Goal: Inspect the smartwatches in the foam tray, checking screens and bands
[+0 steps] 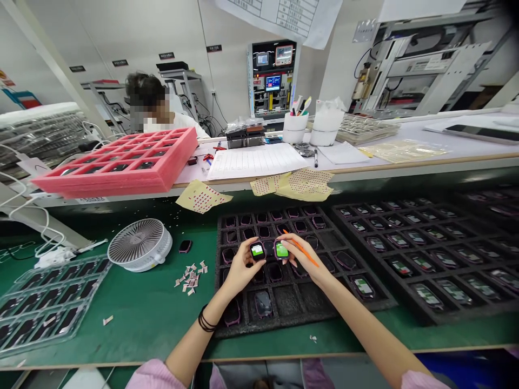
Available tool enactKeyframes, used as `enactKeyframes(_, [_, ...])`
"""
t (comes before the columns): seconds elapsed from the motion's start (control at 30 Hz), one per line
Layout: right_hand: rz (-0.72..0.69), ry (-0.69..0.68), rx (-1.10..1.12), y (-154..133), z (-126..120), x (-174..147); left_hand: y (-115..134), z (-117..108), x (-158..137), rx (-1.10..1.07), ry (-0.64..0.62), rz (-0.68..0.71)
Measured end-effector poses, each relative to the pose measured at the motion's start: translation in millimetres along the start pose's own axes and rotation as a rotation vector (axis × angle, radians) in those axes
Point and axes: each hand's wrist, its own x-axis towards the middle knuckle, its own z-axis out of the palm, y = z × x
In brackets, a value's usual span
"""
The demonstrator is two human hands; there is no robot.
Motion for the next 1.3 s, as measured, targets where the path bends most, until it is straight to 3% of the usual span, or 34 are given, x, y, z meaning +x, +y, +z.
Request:
enactKeyframes(0.23, [-0.027, -0.016, -0.123, -5, 12, -21, 36, -3, -7, 0.546, -0.144, 0.384])
enactKeyframes(0.37, [-0.087, -0.023, -0.292, -1, 18, -29, 35, 0, -10, 0.796, -0.256, 0.414])
enactKeyframes(0.47, [-0.092, -0.028, -0.391, 3, 20, -35, 31, 2, -15, 0.900, -0.246, 0.429])
enactKeyframes(0.57, [-0.068, -0.073, -0.351, 2, 19, -40, 32, 2, -18, 0.839, -0.194, 0.469])
enactKeyframes(0.8, [0.059, -0.306, 0.178, -9, 15, -44, 40, 3, -22, 0.488, -0.100, 0.530])
enactKeyframes(1.0, [0.148, -0.269, 0.308, -11, 19, -45, 40, 7, -26, 0.500, -0.077, 0.539])
enactKeyframes(1.3, [0.184, -0.243, 0.311, -12, 21, -47, 37, 8, -27, 0.480, -0.064, 0.563])
